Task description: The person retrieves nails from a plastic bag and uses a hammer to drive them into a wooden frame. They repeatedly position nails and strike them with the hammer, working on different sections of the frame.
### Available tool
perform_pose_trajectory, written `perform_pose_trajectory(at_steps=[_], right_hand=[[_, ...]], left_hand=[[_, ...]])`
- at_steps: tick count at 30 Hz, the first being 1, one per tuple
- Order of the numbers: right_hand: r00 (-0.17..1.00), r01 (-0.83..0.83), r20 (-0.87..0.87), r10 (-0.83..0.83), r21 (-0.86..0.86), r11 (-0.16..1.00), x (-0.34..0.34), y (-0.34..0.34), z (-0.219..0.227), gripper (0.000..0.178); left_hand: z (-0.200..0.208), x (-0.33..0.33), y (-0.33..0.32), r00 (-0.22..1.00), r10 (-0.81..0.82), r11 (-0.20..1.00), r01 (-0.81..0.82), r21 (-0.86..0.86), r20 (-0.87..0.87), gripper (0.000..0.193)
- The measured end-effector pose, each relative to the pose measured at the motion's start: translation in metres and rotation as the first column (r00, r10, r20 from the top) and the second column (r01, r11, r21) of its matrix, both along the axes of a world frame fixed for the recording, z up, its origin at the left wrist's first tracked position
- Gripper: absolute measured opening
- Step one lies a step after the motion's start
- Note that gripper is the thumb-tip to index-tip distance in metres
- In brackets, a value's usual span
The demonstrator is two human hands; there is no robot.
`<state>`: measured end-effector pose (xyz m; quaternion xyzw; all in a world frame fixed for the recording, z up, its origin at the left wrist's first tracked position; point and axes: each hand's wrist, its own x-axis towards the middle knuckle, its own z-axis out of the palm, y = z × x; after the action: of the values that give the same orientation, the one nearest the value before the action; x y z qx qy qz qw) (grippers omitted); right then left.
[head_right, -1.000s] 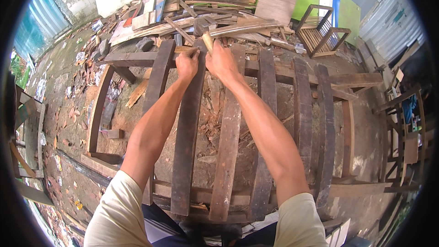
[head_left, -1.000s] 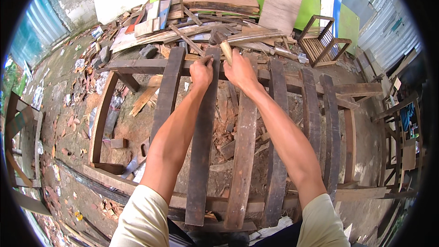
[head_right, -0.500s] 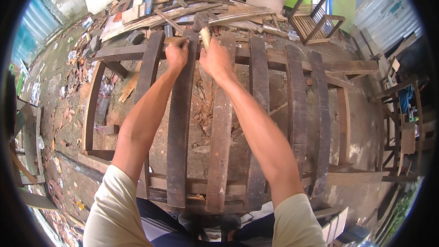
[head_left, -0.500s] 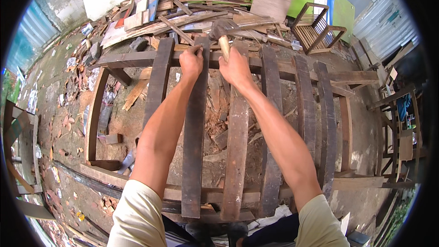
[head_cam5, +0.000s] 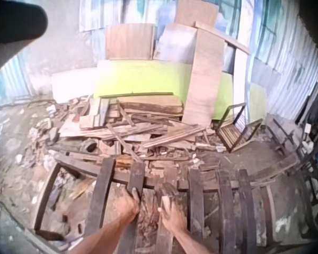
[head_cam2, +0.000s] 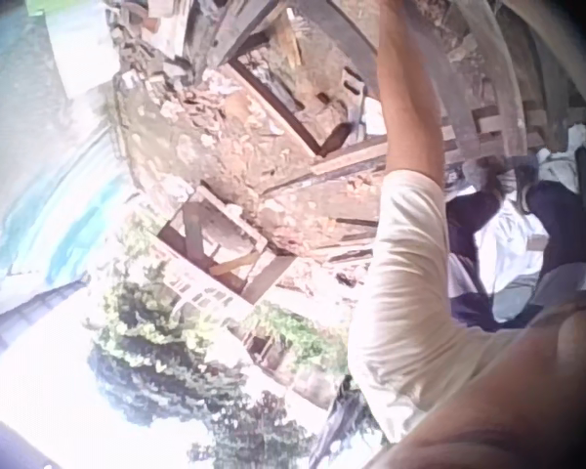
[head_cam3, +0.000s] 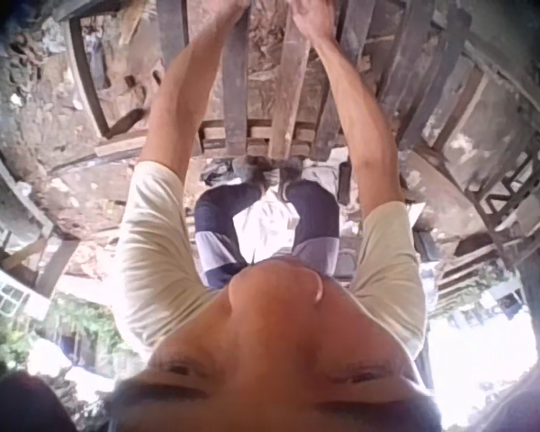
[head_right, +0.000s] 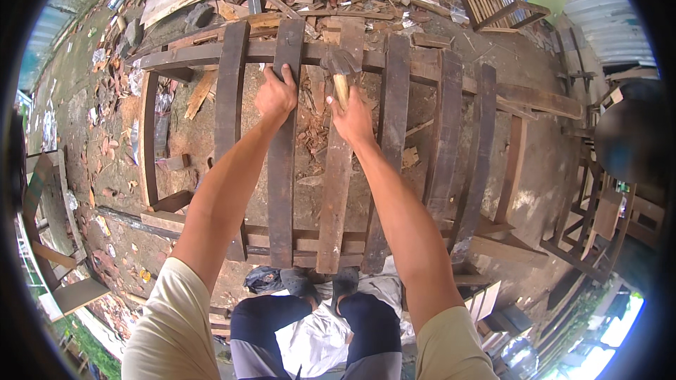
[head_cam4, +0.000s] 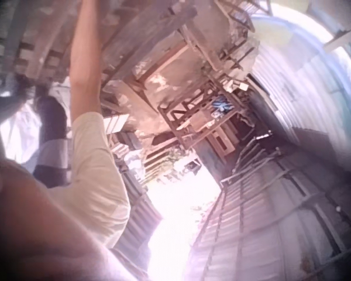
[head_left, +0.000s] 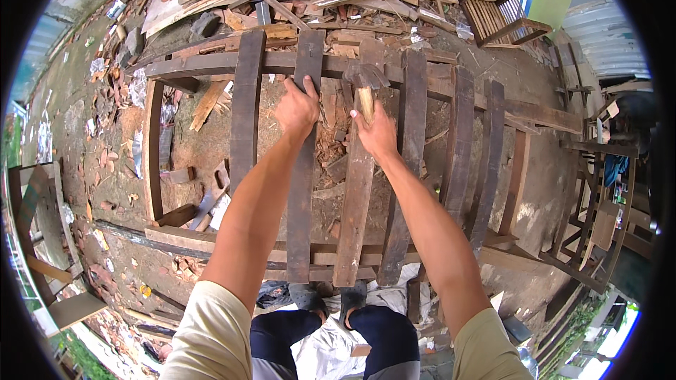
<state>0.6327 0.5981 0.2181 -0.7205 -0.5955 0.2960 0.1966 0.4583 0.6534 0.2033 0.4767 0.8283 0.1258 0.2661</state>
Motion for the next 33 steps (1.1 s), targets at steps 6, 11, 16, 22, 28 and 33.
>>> perform_pose_trajectory(at_steps=[6,11,16,22,28,33], right_hand=[[0.999,0.008,-0.052,-0.012,-0.079,0.997,0.002,0.000,0.003,0.046],[0.999,-0.013,-0.043,0.013,-0.012,1.000,0.003,-0.001,-0.001,0.046],[0.999,-0.019,-0.049,0.012,-0.134,0.991,0.003,0.011,0.004,0.049],[0.982,-0.173,-0.131,0.138,-0.308,0.935,0.013,0.062,0.008,0.052],[0.961,-0.274,-0.083,0.264,-0.162,0.948,-0.008,0.137,0.009,0.049],[0.951,-0.281,-0.166,0.261,-0.106,0.954,-0.008,0.144,0.006,0.046]], left_hand=[[0.010,0.003,0.006,1.000,0.014,0.996,-0.012,-0.084,0.017,0.054],[0.004,0.003,0.008,0.999,0.035,0.998,-0.034,-0.050,0.016,0.054],[0.005,0.004,0.011,1.000,0.025,0.996,-0.025,-0.088,-0.008,0.054],[-0.001,0.003,0.007,0.999,0.043,0.997,-0.044,-0.069,-0.023,0.057],[0.004,0.001,0.010,0.997,0.048,0.990,-0.040,-0.137,0.055,0.056],[0.010,-0.001,0.009,0.996,0.061,0.992,-0.054,-0.114,0.061,0.055]])
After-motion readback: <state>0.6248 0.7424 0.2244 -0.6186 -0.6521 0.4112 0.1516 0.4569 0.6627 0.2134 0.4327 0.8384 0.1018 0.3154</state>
